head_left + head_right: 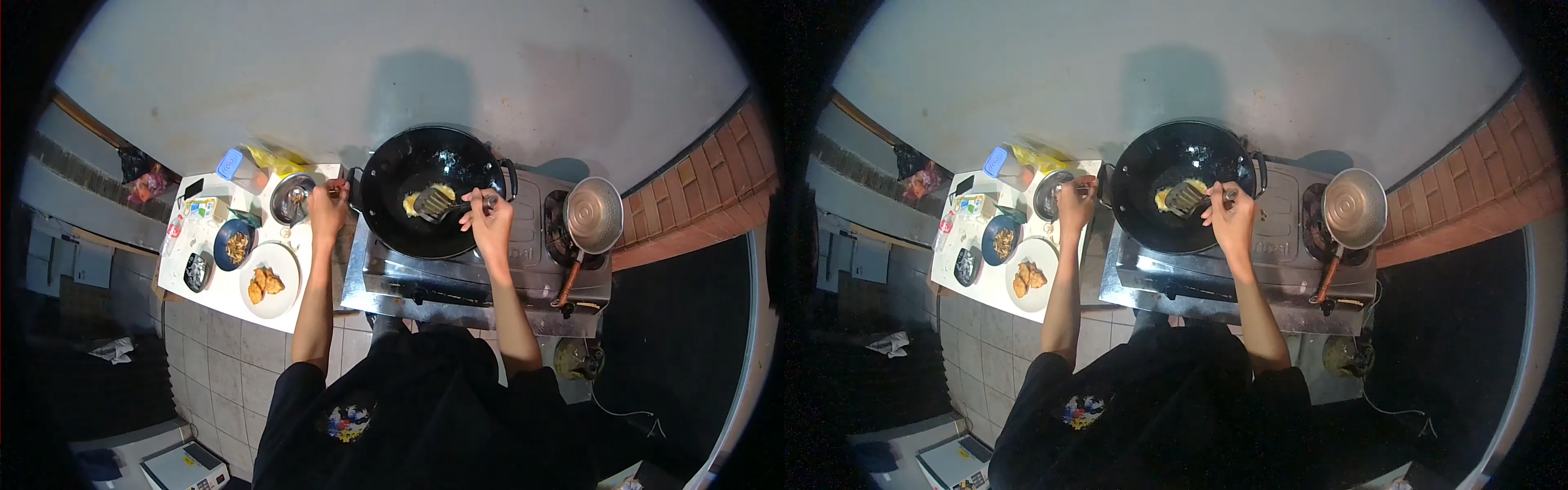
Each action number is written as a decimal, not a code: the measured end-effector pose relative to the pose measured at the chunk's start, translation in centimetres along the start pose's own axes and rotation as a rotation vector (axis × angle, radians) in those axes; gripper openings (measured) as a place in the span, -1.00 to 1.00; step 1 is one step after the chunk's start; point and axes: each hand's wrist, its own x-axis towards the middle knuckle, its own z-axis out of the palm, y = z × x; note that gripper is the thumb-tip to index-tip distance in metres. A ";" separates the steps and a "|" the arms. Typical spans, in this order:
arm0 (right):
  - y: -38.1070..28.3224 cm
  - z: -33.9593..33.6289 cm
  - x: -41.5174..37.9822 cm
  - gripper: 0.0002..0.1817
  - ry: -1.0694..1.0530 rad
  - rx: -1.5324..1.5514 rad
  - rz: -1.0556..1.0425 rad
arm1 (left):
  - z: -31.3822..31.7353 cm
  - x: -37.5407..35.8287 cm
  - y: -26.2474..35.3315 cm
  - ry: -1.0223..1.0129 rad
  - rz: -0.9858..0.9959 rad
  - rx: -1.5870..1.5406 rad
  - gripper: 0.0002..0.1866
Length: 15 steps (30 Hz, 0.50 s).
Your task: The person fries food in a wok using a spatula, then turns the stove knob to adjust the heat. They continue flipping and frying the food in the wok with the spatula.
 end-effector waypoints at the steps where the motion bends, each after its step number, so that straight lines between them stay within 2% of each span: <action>1: 0.2 0.0 -0.1 -0.72 0.001 -0.027 0.011 | 0.0 0.0 0.1 0.004 -0.012 0.010 -0.78; 6: 0.4 -0.7 -0.1 -0.74 -0.004 -0.126 0.001 | 0.3 0.1 -0.3 0.029 0.018 0.050 -0.81; 8: 1.3 -1.0 0.1 -0.78 0.024 -0.367 -0.171 | 0.6 0.3 -0.9 0.026 0.024 0.032 -0.82; 9: -0.6 -0.7 -0.3 -0.80 0.057 -0.367 -0.118 | 0.5 0.3 -0.6 0.027 0.027 0.031 -0.82; 15: -0.5 -1.6 -0.7 -0.80 0.052 -0.357 -0.092 | 0.8 0.3 -0.8 0.038 0.034 0.050 -0.83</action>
